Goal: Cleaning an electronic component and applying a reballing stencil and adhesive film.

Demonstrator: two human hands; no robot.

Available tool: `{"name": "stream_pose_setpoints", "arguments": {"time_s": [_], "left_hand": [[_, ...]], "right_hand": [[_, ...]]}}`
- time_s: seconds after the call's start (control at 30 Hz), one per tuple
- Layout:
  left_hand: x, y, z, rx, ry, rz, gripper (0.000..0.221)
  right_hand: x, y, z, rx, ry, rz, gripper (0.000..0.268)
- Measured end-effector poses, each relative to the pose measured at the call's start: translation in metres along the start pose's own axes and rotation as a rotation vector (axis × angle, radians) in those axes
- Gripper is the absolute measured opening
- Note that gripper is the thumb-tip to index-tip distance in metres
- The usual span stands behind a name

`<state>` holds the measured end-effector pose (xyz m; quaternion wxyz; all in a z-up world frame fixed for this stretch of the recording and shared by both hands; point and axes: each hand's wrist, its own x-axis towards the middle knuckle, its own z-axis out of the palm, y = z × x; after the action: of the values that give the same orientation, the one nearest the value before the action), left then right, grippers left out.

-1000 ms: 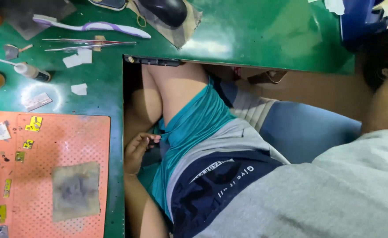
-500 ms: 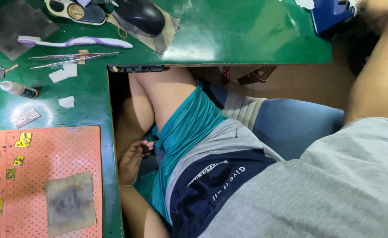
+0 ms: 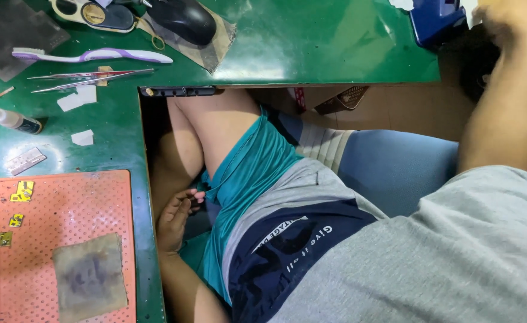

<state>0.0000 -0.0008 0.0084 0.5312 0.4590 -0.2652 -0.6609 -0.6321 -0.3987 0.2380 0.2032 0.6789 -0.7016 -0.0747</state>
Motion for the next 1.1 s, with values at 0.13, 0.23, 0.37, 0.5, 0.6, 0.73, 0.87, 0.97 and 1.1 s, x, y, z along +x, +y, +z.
{"name": "stream_pose_setpoints", "arguments": {"time_s": [0.13,0.23,0.37,0.5,0.6,0.73,0.87,0.97,1.1], "left_hand": [[-0.001,0.003,0.002,0.085,0.025,-0.011,0.029],[-0.001,0.003,0.001,0.099,0.019,0.007,0.027],[-0.001,0.005,0.001,0.095,0.016,0.003,0.027],[-0.002,0.004,0.003,0.107,0.027,0.004,0.028],[-0.002,0.006,0.002,0.119,0.036,0.023,0.027],[-0.003,0.006,0.003,0.108,0.038,0.029,0.026],[-0.002,0.006,0.002,0.114,0.027,0.028,0.026],[-0.002,0.005,0.002,0.105,0.027,0.02,0.026],[-0.003,0.005,0.001,0.085,0.028,0.005,0.028]], "right_hand": [[-0.032,-0.023,0.005,0.234,0.424,0.167,0.017],[-0.041,-0.035,0.033,0.897,0.377,0.82,0.08],[-0.09,-0.139,-0.088,1.511,-0.016,1.105,0.036],[-0.084,-0.127,-0.073,1.604,0.014,1.086,0.021],[-0.083,-0.127,-0.077,1.55,0.055,1.051,0.021],[-0.08,-0.112,-0.074,1.461,-0.003,0.977,0.026],[-0.077,-0.101,-0.089,1.34,-0.064,0.996,0.016],[-0.078,-0.091,-0.091,1.278,-0.182,0.989,0.014],[-0.084,-0.094,-0.089,1.257,-0.207,1.037,0.018]]}}
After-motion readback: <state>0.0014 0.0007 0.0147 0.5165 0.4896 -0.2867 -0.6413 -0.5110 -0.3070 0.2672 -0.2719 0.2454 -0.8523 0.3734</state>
